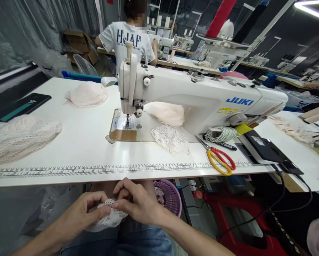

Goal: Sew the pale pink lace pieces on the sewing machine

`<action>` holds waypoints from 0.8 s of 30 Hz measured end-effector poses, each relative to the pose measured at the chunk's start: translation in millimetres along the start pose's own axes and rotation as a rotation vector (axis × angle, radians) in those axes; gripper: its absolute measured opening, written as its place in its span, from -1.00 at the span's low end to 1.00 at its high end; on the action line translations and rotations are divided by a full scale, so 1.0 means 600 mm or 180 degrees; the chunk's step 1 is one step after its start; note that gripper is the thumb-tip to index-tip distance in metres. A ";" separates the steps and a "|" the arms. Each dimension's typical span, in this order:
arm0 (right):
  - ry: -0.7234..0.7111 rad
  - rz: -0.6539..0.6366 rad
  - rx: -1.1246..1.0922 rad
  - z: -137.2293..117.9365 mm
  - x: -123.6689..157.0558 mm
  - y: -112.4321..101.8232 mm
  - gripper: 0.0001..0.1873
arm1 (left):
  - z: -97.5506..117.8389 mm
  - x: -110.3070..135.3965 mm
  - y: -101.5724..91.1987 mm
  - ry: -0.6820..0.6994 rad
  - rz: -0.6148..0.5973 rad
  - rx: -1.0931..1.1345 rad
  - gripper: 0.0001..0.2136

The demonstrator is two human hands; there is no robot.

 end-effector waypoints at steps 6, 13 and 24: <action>0.0410 -0.0388 -0.0243 0.025 0.009 -0.003 -0.49 | -0.028 0.007 -0.019 -0.0216 -0.0009 0.0351 -0.59; 0.0352 -0.0482 -0.0058 0.028 0.009 -0.002 -0.56 | -0.022 0.021 -0.026 -0.0454 0.0226 0.0405 -0.59; 0.0462 -0.0487 0.0096 0.016 0.006 -0.006 -0.62 | -0.017 0.025 -0.026 -0.0485 0.0202 0.0496 -0.64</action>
Point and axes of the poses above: each hand's wrist, its own x-axis away from the middle knuckle, its own y-axis out of the palm, z = x × y, the point moved 4 cm from there along -x, towards the middle knuckle, and after that the axes turned 8 degrees about z, right-handed, at the moved point
